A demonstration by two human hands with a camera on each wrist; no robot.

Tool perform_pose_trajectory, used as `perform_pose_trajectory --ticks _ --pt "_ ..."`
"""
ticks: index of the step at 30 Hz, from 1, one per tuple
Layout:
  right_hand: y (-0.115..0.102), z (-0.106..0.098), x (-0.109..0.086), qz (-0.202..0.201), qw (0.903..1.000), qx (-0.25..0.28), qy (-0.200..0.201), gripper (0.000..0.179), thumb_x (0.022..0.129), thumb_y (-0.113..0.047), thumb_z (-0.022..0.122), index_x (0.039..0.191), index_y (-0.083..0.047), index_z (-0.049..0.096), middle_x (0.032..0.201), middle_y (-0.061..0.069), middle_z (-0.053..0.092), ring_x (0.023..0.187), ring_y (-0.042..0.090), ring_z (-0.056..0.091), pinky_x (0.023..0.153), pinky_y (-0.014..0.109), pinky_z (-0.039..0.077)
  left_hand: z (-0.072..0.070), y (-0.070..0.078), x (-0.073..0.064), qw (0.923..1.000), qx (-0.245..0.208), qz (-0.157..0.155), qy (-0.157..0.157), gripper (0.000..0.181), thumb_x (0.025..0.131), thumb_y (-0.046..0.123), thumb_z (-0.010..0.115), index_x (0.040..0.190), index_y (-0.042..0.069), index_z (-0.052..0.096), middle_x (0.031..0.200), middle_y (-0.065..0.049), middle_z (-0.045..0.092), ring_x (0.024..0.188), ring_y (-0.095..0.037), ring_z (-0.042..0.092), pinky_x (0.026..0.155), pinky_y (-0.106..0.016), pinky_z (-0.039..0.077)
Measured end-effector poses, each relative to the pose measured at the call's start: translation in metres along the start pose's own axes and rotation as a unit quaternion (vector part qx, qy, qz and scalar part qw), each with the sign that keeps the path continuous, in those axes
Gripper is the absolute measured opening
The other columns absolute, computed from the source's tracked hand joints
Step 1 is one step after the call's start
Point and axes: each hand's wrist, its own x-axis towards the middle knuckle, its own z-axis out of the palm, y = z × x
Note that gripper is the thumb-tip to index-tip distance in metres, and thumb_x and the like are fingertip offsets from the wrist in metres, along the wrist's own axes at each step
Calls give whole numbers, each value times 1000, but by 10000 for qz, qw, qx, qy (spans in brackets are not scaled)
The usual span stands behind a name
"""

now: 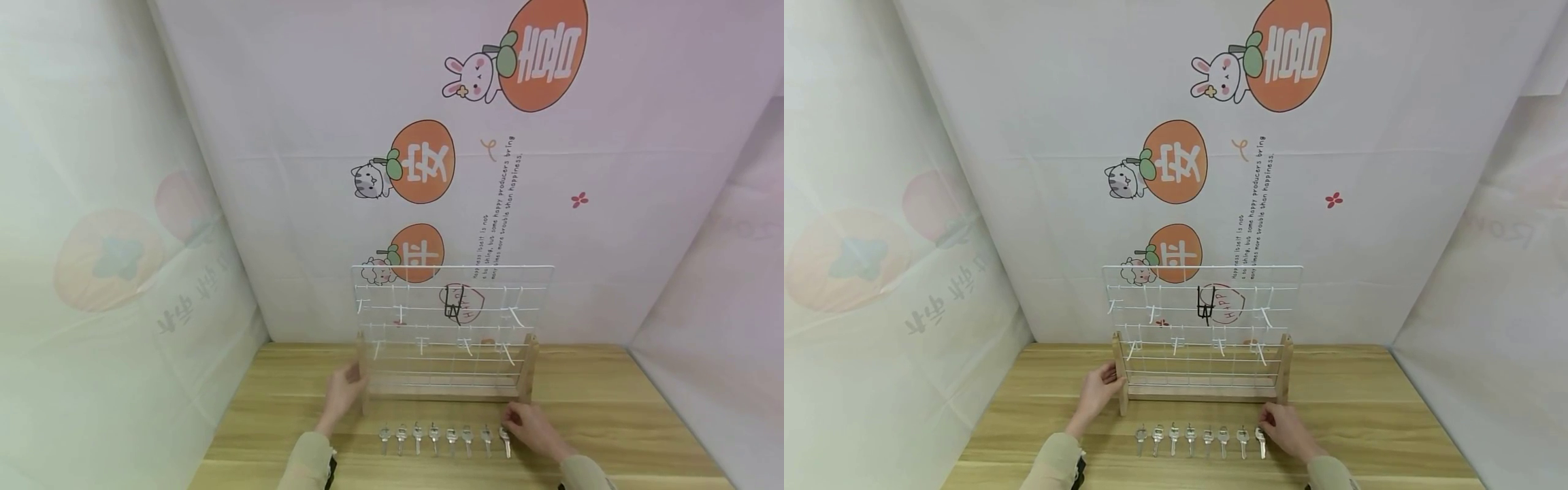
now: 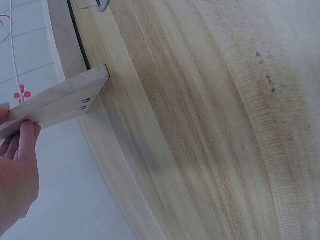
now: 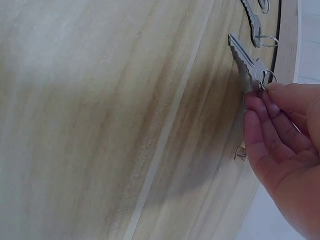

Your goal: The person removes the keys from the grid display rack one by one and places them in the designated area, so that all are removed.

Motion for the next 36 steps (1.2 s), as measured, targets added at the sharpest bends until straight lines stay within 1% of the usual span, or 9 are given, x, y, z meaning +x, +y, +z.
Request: perform_pose_trajectory --ticks 4,9,15,22,24,29,33,36 --pt "-2 1 0 -15 10000 -13 58 10 82 -3 73 83 -7 64 76 -5 65 68 -7 49 57 16 48 0 0 -1 10000 -21 -32 -15 46 89 12 71 130 -6 58 125 -28 66 114 -42 65 95 -45 59" --pt "-4 2 -1 -16 9999 -63 132 10 81 -3 73 82 -7 64 74 -6 64 66 -7 47 55 15 45 1 0 -1 9999 -76 -64 -41 45 90 9 69 131 -6 57 126 -28 65 115 -43 64 97 -48 58" --pt "-5 5 -3 141 9998 -99 110 11 83 -3 72 83 -8 63 75 -6 63 67 -7 47 56 15 45 1 2 -1 9999 -89 -31 -52 46 90 8 69 131 -7 57 126 -29 65 116 -43 64 97 -47 58" --pt "-4 6 -4 113 9999 -39 105 11 82 0 72 83 -7 62 74 -5 63 66 -7 46 55 15 44 2 2 -1 9998 -143 -114 -91 49 90 9 69 134 -6 55 128 -28 64 118 -43 63 98 -46 58" --pt "-4 6 -4 99 9999 -17 116 11 81 0 72 82 -6 62 73 -5 62 66 -7 46 55 16 44 2 2 -1 9999 -120 -69 -82 49 89 8 70 133 -7 55 127 -29 64 117 -44 63 97 -47 58" --pt "-4 5 -5 88 9999 106 47 9 83 -1 71 85 -5 63 77 -3 64 68 -7 48 56 16 47 2 1 -1 9999 -134 11 0 49 88 5 70 132 -10 55 125 -32 64 116 -46 63 97 -50 57" --pt "-5 3 -7 104 9997 230 -6 8 84 -3 71 89 -4 64 81 -1 67 70 -5 53 60 16 52 0 0 -1 9997 -224 -8 6 49 88 7 70 132 -9 55 126 -30 64 116 -45 63 97 -49 57" --pt "-6 0 -8 117 9996 237 60 10 84 -5 71 92 -4 65 85 0 68 73 -2 57 64 17 54 -1 -1 -2 9996 -276 -42 -24 48 90 8 70 133 -7 55 127 -29 64 117 -43 64 98 -48 58"
